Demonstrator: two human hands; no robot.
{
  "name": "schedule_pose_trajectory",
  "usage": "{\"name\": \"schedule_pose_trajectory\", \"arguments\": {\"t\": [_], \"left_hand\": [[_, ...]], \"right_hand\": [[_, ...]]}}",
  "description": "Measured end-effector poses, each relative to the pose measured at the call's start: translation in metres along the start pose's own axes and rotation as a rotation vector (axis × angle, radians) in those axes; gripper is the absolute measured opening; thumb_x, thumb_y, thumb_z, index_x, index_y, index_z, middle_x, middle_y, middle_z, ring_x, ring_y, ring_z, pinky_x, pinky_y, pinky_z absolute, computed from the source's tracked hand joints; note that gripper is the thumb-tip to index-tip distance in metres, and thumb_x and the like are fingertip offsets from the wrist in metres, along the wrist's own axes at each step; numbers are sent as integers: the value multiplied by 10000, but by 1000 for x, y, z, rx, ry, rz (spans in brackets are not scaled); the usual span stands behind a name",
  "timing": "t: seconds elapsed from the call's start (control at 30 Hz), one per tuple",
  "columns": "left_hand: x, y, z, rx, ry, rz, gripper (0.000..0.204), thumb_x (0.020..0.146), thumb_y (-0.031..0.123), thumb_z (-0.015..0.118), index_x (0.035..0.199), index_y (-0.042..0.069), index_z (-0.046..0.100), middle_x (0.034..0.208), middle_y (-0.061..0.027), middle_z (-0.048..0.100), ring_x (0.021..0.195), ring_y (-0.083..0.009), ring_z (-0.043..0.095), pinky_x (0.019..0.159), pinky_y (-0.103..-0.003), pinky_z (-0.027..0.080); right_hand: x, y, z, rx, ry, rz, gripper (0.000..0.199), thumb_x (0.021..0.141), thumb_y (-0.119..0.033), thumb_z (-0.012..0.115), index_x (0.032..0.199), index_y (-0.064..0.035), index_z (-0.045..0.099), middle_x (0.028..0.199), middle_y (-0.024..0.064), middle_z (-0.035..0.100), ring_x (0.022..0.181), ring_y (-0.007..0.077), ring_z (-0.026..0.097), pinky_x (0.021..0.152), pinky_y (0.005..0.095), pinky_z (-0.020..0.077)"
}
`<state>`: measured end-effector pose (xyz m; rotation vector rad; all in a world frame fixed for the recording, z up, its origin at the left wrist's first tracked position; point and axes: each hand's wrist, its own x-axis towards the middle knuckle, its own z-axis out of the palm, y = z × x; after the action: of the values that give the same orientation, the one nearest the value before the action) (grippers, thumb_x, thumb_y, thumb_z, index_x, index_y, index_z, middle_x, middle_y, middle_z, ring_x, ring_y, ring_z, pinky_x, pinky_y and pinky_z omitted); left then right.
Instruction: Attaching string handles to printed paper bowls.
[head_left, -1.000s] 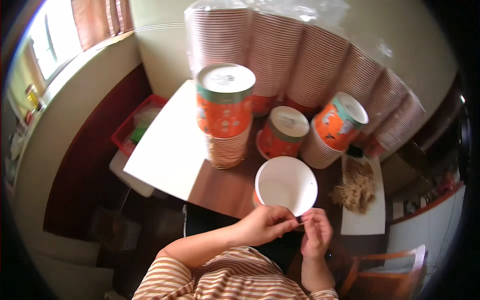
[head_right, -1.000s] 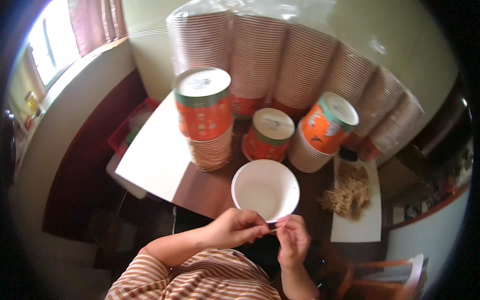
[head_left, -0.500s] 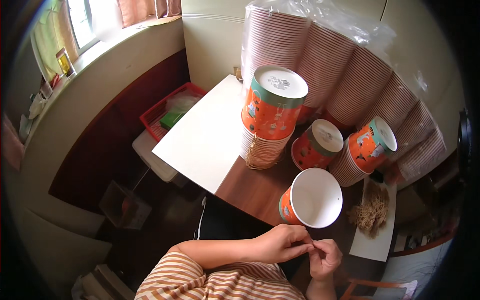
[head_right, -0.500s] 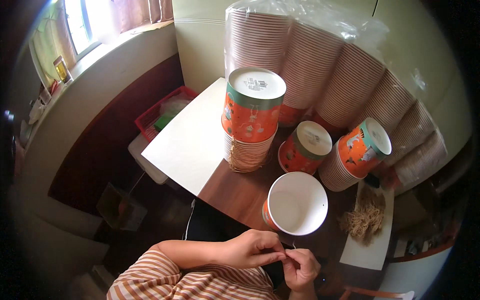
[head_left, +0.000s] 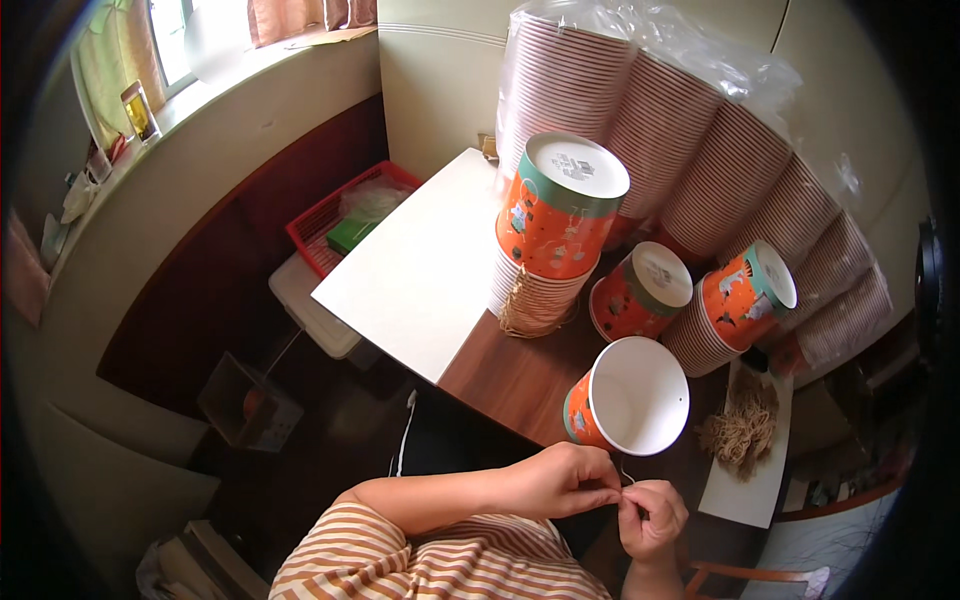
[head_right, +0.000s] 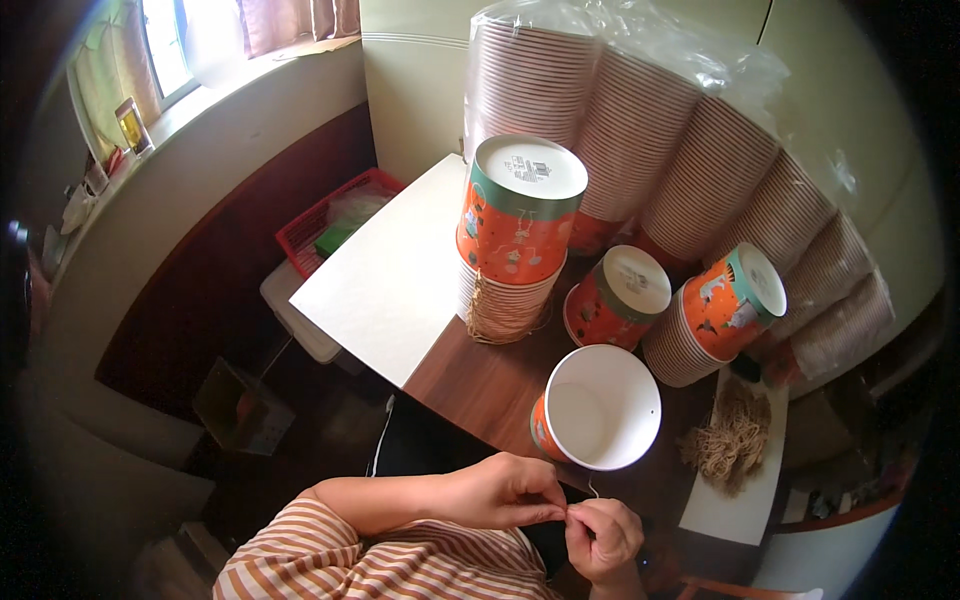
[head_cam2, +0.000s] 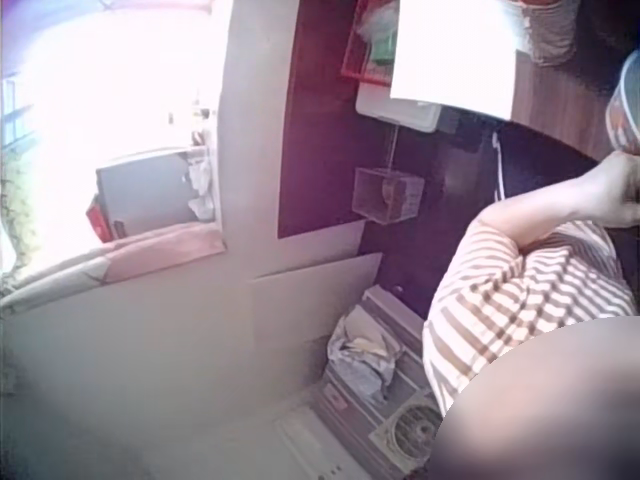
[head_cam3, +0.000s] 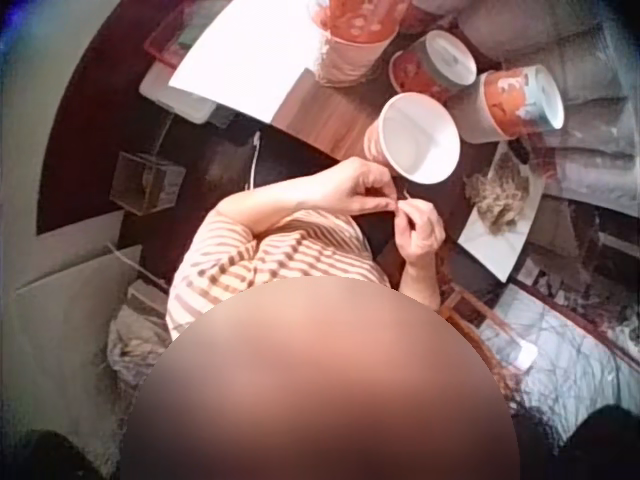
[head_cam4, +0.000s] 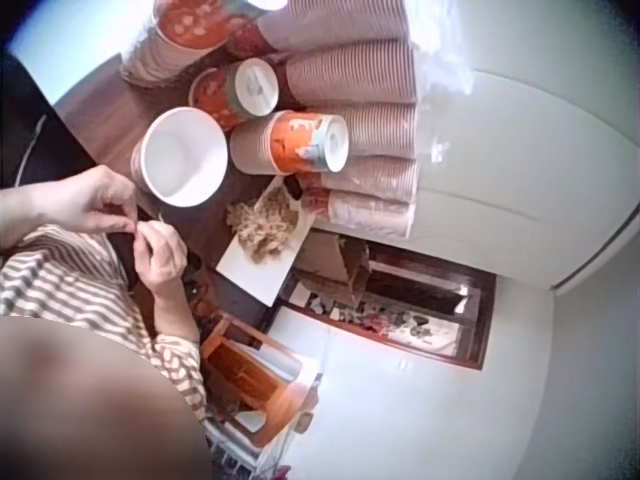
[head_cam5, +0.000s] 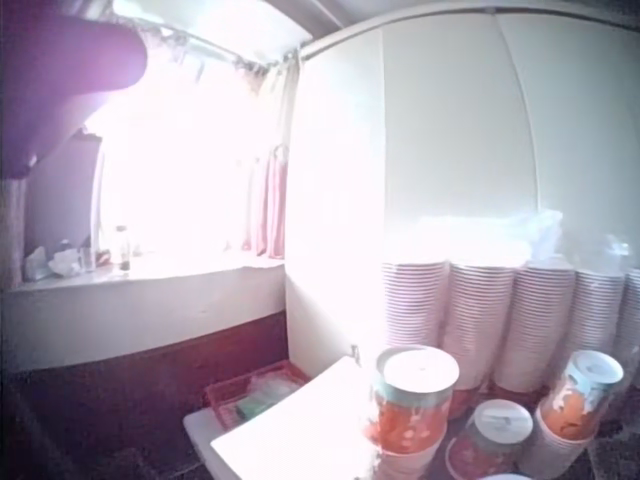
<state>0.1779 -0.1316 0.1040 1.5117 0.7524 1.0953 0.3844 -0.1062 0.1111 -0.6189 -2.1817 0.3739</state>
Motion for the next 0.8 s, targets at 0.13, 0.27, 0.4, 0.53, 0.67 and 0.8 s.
{"name": "schedule_pose_trajectory", "arguments": {"t": [0.13,0.27,0.4,0.53,0.67,0.8], "left_hand": [[-2,0,1,159,31,190,88,866,50,628,938,-1,619,842,-123,575,745,-272,607,624,-341,486],[-3,2,2,272,76,263,98,839,32,630,929,-1,607,828,-124,558,747,-313,593,624,-367,486],[-4,3,2,290,80,260,94,830,35,634,915,7,606,813,-120,553,728,-306,585,616,-374,481],[-7,7,3,302,93,237,88,827,37,636,907,15,608,796,-110,551,711,-290,580,602,-366,474],[-9,14,0,296,84,270,99,825,49,646,914,23,615,802,-94,558,719,-272,577,618,-351,467],[-20,53,-13,554,3,603,238,782,142,659,985,28,610,873,-81,545,753,-242,542,678,-359,435]], "right_hand": [[2,-3,2,20,16,29,158,753,4,681,882,-53,609,777,97,649,644,243,637,595,318,526],[1,-5,4,17,47,51,155,756,-16,692,884,-49,610,780,96,654,653,244,639,602,320,529],[4,-4,5,27,29,26,143,768,-34,695,883,-49,611,783,97,660,665,243,642,615,321,532],[5,-7,4,37,22,22,135,773,-39,695,876,-50,608,786,98,661,672,242,643,620,324,532],[3,-6,4,85,37,82,122,779,-35,689,868,-47,606,782,100,653,662,231,635,610,309,522],[-1,3,5,146,115,182,98,782,3,671,851,-40,617,790,86,642,606,134,568,532,223,443]]}}
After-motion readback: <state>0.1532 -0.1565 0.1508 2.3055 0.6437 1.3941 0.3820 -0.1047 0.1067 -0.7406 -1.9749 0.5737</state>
